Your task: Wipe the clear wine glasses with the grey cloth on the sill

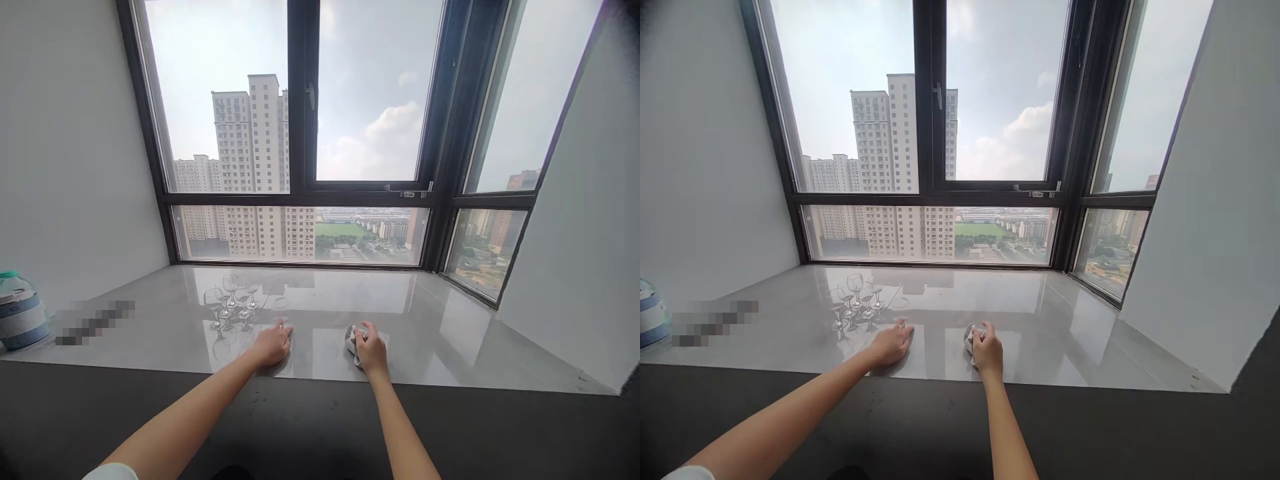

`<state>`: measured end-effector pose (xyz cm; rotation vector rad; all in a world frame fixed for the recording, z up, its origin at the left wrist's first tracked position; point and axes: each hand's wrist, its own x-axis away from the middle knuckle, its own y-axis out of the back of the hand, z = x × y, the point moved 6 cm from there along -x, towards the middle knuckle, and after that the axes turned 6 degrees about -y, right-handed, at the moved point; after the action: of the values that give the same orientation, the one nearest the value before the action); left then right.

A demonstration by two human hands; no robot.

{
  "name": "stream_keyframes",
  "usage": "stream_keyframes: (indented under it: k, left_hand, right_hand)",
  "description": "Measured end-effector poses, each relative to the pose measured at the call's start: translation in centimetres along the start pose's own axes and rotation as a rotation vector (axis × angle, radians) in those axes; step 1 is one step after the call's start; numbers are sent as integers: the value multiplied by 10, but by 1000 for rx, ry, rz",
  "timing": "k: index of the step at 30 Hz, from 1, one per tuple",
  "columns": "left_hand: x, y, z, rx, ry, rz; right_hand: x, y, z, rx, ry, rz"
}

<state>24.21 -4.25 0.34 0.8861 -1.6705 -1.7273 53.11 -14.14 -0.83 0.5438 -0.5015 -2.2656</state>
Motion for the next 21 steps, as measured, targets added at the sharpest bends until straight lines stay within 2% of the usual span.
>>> stream_keyframes:
  k: [10, 15, 21]
  left_hand:
    - [-101, -1, -18, 16, 143, -43]
    - [-145, -2, -45, 63, 83, -47]
    - [-184, -6, -81, 157, 54, -110]
  right_hand:
    - [2, 4, 8, -26, -1, -3]
    - [3, 5, 9, -23, 17, 6]
    - [3, 6, 10, 1, 25, 26]
